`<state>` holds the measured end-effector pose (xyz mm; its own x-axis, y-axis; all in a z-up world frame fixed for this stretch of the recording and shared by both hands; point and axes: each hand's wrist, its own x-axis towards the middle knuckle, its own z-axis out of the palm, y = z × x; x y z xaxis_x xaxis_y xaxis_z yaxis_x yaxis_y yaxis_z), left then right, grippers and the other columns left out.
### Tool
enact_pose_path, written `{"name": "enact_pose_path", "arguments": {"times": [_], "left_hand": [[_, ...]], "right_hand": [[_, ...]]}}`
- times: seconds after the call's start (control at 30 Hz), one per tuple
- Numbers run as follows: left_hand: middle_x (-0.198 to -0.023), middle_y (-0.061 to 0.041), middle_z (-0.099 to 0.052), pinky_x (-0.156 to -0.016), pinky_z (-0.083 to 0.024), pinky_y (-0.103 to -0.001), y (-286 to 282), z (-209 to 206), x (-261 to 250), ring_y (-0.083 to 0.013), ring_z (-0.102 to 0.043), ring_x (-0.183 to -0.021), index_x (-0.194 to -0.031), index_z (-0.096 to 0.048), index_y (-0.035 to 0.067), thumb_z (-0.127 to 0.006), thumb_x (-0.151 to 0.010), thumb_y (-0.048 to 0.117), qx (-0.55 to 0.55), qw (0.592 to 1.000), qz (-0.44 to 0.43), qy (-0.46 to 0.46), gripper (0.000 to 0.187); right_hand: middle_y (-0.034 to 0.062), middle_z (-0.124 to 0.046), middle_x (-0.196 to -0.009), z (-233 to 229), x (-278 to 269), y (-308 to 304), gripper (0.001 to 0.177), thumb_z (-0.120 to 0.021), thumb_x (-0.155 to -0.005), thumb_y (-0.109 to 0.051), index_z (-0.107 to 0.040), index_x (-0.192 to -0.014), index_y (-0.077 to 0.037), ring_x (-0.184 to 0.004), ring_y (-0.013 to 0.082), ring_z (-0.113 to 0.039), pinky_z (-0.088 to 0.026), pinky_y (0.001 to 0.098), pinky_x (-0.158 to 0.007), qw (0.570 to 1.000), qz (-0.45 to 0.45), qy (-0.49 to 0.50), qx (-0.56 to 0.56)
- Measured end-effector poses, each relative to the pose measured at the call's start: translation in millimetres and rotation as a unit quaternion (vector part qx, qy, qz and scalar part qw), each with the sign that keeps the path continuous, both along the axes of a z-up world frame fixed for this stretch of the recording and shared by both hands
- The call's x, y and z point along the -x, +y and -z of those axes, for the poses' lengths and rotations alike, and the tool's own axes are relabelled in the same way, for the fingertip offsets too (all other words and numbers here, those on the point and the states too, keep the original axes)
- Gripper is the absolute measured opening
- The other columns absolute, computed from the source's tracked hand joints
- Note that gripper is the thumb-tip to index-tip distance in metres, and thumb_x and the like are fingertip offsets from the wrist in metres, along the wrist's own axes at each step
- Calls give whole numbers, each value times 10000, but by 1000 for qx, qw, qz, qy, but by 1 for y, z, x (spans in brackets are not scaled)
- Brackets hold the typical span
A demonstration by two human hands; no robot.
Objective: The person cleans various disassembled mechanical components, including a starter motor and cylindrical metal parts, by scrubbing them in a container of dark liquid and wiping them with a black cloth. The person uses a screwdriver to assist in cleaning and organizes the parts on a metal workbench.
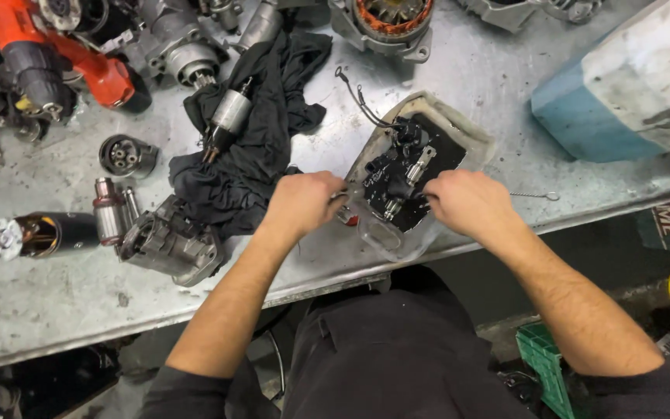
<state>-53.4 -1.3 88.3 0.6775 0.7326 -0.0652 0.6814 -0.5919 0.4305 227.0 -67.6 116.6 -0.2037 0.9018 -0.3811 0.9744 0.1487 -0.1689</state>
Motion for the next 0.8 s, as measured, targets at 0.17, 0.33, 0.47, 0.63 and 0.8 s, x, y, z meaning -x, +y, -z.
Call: {"name": "enact_pose_path", "arguments": {"times": [0.17, 0.33, 0.47, 0.63, 0.8], "left_hand": [[-795, -89, -711, -636, -532, -492, -8, -1, -37, -341, -695, -755, -914, -697, 144, -640, -955, 347, -18, 998, 57, -26, 216], [-772, -87, -716, -598, -528, -498, -11, 12, -55, -347, -699, -717, -839, -652, 121, -631, -866, 284, -35, 991, 128, -25, 166], [-699, -118, -701, -594, -519, -505, -8, 5, -55, -360, -694, -685, -878, -665, 144, -588, -915, 229, -6, 993, 112, 19, 121], [-685, -110, -703, -563, -533, -477, -3, 26, -47, -330, -708, -663, -867, -703, 165, -585, -860, 165, -44, 979, 172, 102, 118], [-709, -106, -723, -588, -549, -458, 1, 46, -56, -325, -723, -691, -745, -740, 144, -624, -802, 154, -58, 970, 215, 103, 131]], "right_hand": [[110, -729, -947, -5, -16, 11, 180, -622, -842, -228, -764, -932, -166, -924, 367, -691, -571, 513, -766, 999, 41, -20, -20], [124, -728, -955, -1, -21, 9, 196, -613, -852, -216, -770, -946, -144, -919, 370, -695, -569, 516, -774, 998, 50, -40, -26], [146, -723, -939, 2, -31, 15, 214, -599, -902, -244, -775, -975, -144, -896, 386, -695, -562, 524, -773, 992, 93, -13, -84], [146, -744, -990, -7, -38, 18, 219, -614, -888, -239, -792, -998, -175, -941, 396, -685, -556, 521, -814, 991, 126, 1, -46], [116, -755, -1003, 6, -44, 9, 229, -648, -862, -253, -792, -1017, -165, -954, 373, -692, -551, 498, -820, 993, 81, 69, -58]]}}
